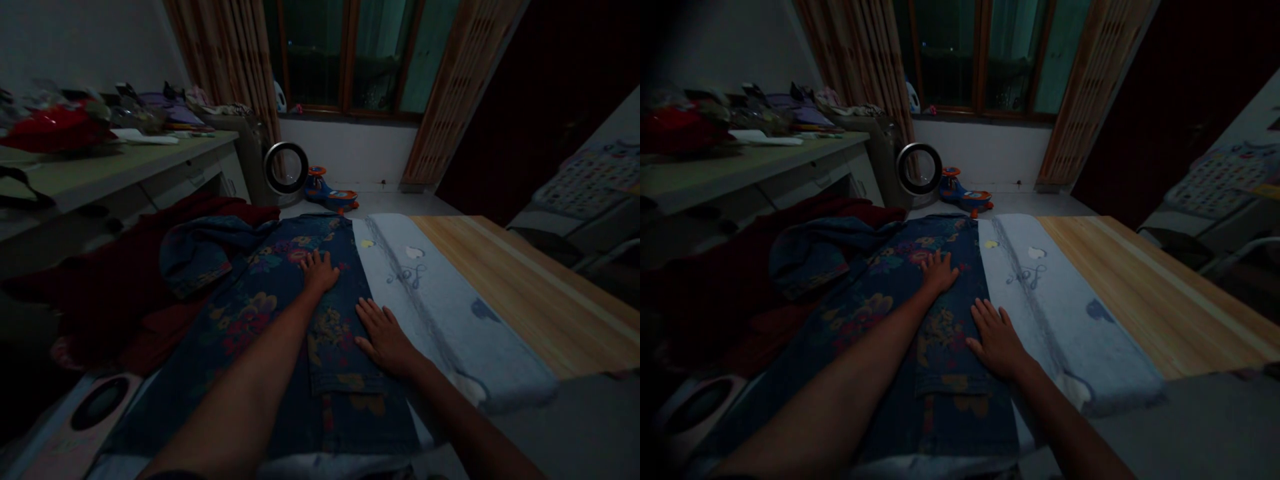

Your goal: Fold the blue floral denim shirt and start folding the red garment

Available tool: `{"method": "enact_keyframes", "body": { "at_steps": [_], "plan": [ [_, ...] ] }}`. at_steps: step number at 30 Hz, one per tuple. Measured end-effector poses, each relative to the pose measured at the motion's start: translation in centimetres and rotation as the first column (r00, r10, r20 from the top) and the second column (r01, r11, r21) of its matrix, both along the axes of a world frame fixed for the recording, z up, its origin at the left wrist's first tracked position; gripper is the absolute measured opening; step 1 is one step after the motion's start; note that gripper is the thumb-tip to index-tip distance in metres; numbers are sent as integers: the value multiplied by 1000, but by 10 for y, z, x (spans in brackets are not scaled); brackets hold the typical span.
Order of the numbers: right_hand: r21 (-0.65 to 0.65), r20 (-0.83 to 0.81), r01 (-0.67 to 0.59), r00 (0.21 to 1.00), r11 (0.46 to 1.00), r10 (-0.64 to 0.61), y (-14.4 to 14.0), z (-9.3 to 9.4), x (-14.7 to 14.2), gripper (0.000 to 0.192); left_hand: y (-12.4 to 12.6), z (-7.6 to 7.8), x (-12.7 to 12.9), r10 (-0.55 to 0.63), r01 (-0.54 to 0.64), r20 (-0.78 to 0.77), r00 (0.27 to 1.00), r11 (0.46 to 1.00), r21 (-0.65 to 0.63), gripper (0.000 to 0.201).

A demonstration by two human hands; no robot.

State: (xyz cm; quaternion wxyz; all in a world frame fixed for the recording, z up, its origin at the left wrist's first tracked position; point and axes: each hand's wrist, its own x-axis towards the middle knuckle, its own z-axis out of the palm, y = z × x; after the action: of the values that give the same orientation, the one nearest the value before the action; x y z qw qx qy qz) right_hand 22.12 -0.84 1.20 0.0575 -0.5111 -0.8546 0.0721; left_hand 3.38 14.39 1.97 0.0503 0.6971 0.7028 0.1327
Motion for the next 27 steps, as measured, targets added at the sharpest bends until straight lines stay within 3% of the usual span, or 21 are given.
{"method": "enact_keyframes", "body": {
  "at_steps": [3, 5, 9, 12, 19, 27],
  "plan": [
    [-1, -1, 17, 1000, 1000, -17, -16, 0, 2, 66, -12, 10, -4, -20, 20, 2, 1000, 992, 125, 55],
    [-3, -3, 26, 1000, 1000, -26, -19, 0, 2, 65, -27, 14, -9, -121, 123, -22, 992, 976, 178, 48],
    [-4, -22, 32, 999, 999, -32, -16, 0, 2, 64, -71, 12, -20, -430, 437, -78, 899, 892, 118, 34],
    [-45, -44, 46, 998, 998, -48, -15, 3, 2, 65, -110, 10, -29, -549, 554, -81, 832, 830, 67, 35],
    [-80, -154, 5, 988, 997, -17, -47, 1, 2, 62, -181, 10, -43, -607, 604, 7, 795, 791, -98, 58],
    [3, -151, 41, 988, 999, -40, -94, 0, 10, 53, -195, 4, -40, -562, 561, 24, 827, 819, -120, 68]
  ]
}}
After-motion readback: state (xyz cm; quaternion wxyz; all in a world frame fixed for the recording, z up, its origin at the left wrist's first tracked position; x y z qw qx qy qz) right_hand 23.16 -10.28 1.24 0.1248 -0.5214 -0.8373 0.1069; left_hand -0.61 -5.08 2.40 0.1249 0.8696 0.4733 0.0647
